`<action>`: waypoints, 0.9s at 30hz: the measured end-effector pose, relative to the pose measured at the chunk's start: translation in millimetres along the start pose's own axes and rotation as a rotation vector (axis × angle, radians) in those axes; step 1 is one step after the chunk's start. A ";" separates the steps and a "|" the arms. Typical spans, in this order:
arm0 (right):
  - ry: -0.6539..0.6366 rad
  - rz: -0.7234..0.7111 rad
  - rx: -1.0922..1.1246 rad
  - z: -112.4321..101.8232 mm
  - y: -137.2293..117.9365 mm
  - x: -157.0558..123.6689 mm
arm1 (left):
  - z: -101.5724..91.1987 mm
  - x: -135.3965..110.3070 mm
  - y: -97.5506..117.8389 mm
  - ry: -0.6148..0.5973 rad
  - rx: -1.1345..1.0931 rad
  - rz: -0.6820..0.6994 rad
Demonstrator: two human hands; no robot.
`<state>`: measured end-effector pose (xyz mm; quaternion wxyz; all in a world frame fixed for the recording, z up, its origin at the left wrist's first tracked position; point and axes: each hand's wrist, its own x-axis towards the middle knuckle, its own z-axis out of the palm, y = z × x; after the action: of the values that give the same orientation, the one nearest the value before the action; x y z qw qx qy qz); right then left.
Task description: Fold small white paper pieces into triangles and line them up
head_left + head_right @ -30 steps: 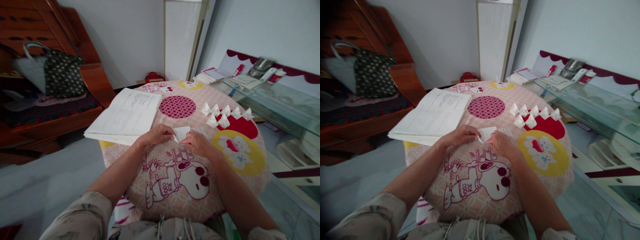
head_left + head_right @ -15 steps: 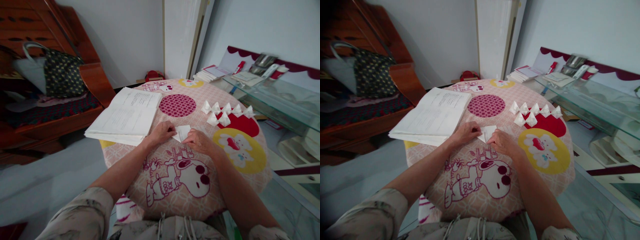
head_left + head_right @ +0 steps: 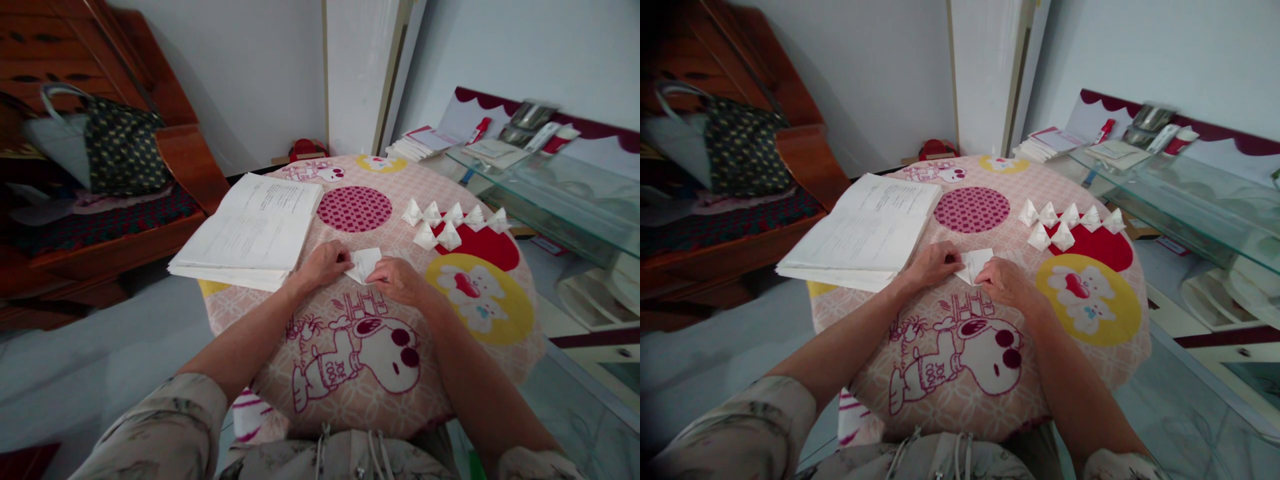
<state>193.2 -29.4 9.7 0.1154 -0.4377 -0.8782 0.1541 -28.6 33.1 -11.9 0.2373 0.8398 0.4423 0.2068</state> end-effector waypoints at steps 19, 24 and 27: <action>-0.010 0.005 0.004 -3.5 -3.0 -1.7 | 2.8 -2.7 3.8 0.012 0.067 0.012; -0.023 -0.020 -0.039 -1.3 -5.4 -2.2 | 3.5 -1.9 2.3 0.020 0.074 0.016; -0.035 -0.015 -0.068 -1.4 -7.6 -1.8 | 4.2 -1.5 2.0 0.019 0.063 0.001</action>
<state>189.2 -35.0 13.7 0.0863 -0.4319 -0.8882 0.1307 -25.7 29.9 -14.4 0.2063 0.8452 0.4503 0.2007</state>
